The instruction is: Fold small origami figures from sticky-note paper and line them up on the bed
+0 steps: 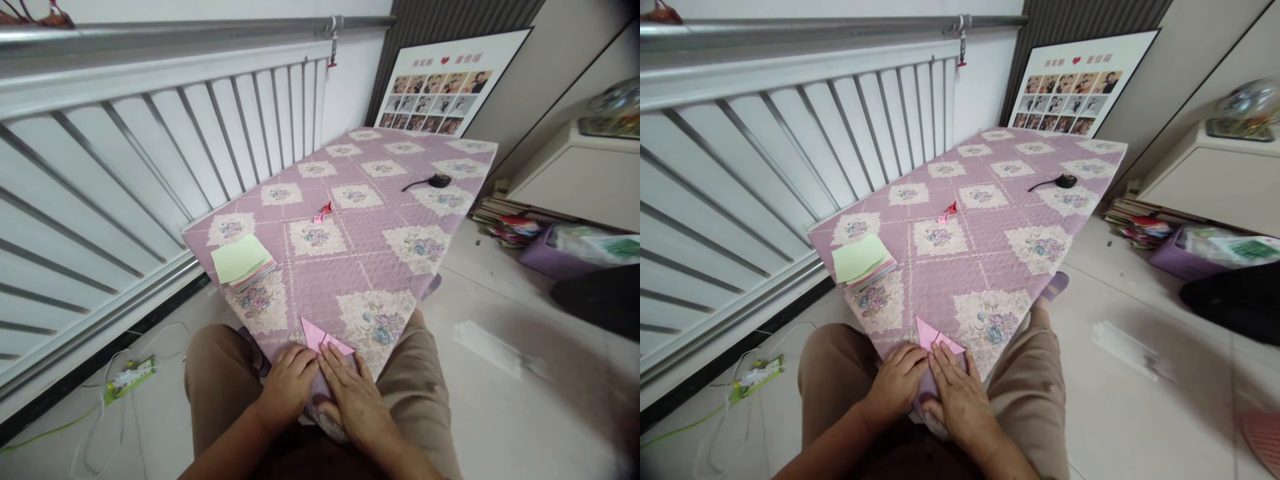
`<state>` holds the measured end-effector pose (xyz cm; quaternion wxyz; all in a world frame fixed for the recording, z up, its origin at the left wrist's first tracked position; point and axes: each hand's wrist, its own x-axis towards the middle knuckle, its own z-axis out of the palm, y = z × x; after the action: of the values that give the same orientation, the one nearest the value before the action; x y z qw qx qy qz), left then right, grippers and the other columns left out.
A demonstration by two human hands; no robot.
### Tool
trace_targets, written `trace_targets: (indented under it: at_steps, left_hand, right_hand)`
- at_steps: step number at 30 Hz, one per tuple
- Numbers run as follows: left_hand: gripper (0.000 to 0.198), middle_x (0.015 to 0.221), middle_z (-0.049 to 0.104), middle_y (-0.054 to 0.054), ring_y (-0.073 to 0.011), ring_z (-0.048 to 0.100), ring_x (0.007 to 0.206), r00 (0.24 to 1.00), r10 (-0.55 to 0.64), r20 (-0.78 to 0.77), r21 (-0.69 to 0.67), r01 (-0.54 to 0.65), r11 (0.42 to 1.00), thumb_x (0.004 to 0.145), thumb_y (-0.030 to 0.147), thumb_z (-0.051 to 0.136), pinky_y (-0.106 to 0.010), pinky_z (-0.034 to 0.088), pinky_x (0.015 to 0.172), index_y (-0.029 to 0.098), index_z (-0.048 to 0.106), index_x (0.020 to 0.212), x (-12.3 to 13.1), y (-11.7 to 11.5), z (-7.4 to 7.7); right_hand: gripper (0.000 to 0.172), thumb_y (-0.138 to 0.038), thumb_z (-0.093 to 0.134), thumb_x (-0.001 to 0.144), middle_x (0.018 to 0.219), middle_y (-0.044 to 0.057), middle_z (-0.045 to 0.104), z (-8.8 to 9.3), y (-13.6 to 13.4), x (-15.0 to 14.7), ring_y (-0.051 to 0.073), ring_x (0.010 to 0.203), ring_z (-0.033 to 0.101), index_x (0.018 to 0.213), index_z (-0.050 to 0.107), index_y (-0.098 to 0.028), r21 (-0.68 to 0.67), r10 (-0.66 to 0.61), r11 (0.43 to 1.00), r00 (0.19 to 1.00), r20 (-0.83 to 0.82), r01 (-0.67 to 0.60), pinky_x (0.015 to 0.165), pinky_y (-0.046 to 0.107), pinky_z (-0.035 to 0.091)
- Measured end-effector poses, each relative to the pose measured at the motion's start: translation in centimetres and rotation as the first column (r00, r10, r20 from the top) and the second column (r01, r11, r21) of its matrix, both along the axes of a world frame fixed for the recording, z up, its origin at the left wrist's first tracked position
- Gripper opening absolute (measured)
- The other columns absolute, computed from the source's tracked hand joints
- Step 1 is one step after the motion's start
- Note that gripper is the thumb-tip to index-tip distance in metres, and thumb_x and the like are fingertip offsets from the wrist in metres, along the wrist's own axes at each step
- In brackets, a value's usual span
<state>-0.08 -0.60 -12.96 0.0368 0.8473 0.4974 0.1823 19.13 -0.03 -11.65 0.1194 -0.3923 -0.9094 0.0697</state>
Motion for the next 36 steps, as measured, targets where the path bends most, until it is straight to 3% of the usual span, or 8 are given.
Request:
trace_targets:
  at_steps: [4,9,14,18,23,29,32,36]
  left_hand:
    - [0.034,0.117,0.062,-0.008,-0.0231,0.05,0.112,0.999,-0.017,0.05,0.018,0.016,1.0,0.089,0.015,0.042,-0.04,0.042,0.098,0.019,0.06,0.117,-0.2,-0.1,0.0]
    - [0.033,0.118,0.062,-0.006,-0.0241,0.05,0.114,0.998,-0.024,0.053,-0.017,0.025,1.0,0.087,0.014,0.045,-0.041,0.042,0.098,0.02,0.06,0.116,-0.4,-0.1,0.0]
    - [0.028,0.111,0.064,-0.005,-0.0231,0.047,0.12,0.995,-0.046,0.089,0.001,0.046,0.999,0.087,0.011,0.045,-0.042,0.036,0.106,0.02,0.063,0.107,-0.3,0.6,0.5]
    - [0.023,0.106,0.063,-0.006,-0.0227,0.049,0.117,0.988,-0.107,0.111,-0.042,0.112,0.993,0.085,0.013,0.048,-0.038,0.039,0.105,0.017,0.064,0.101,-0.4,1.4,1.2]
    - [0.028,0.108,0.061,-0.007,-0.0232,0.046,0.118,0.983,-0.12,0.137,-0.046,0.127,0.991,0.082,0.012,0.047,-0.041,0.04,0.104,0.018,0.063,0.104,-0.7,1.4,0.9]
    - [0.034,0.112,0.057,-0.008,-0.0221,0.048,0.116,0.976,-0.09,0.198,-0.11,0.114,0.987,0.076,0.009,0.048,-0.041,0.04,0.102,0.019,0.062,0.105,-0.8,1.3,1.5]
    - [0.042,0.117,0.056,-0.007,-0.021,0.05,0.112,0.968,-0.045,0.246,-0.177,0.09,0.98,0.074,0.009,0.05,-0.04,0.041,0.1,0.02,0.058,0.114,-0.9,1.7,2.3]
    - [0.054,0.125,0.053,-0.01,-0.0216,0.047,0.117,0.964,-0.008,0.266,-0.22,0.069,0.973,0.073,0.01,0.052,-0.039,0.039,0.103,0.016,0.048,0.126,-1.1,2.3,2.9]
  right_hand:
    - [0.076,-0.039,0.058,0.084,0.149,0.011,0.034,0.0,0.7,0.4,0.027,0.136,0.032,0.148,0.022,-0.019,-0.106,0.031,0.994,1.0,0.001,-0.031,0.111,0.054,0.015]
    - [0.079,-0.043,0.057,0.084,0.149,0.011,0.034,0.1,1.4,2.2,0.027,0.136,0.033,0.149,0.016,-0.024,-0.112,-0.008,0.994,1.0,-0.014,0.006,0.11,0.056,0.017]
    - [0.072,-0.046,0.055,0.085,0.148,0.01,0.036,-0.4,1.7,3.8,0.03,0.136,0.032,0.147,0.024,-0.026,-0.074,-0.114,0.991,0.993,0.024,0.115,0.106,0.06,0.019]
    - [0.059,-0.044,0.05,0.089,0.146,0.009,0.04,-0.7,2.2,4.5,0.031,0.136,0.032,0.142,0.035,-0.026,-0.045,-0.248,0.967,0.968,0.037,0.25,0.1,0.061,0.026]
    - [0.043,-0.038,0.047,0.091,0.132,0.011,0.056,-0.4,3.1,4.3,0.029,0.124,0.048,0.131,0.049,-0.024,-0.012,-0.403,0.915,0.911,-0.089,0.403,0.097,0.055,0.031]
    - [0.057,-0.035,0.055,0.084,0.131,0.012,0.056,0.5,3.8,1.7,0.028,0.124,0.047,0.138,0.039,-0.024,-0.067,-0.349,0.937,0.913,-0.211,0.343,0.097,0.049,0.034]
    - [0.046,-0.029,0.055,0.082,0.131,0.009,0.056,0.6,4.0,0.8,0.029,0.125,0.045,0.127,0.052,-0.028,-0.088,-0.343,0.939,0.918,-0.198,0.332,0.097,0.052,0.033]
    - [0.019,-0.021,0.052,0.081,0.124,0.008,0.06,0.9,3.9,1.0,0.028,0.122,0.048,0.094,0.065,-0.025,-0.041,-0.279,0.96,0.922,-0.27,0.278,0.1,0.052,0.029]
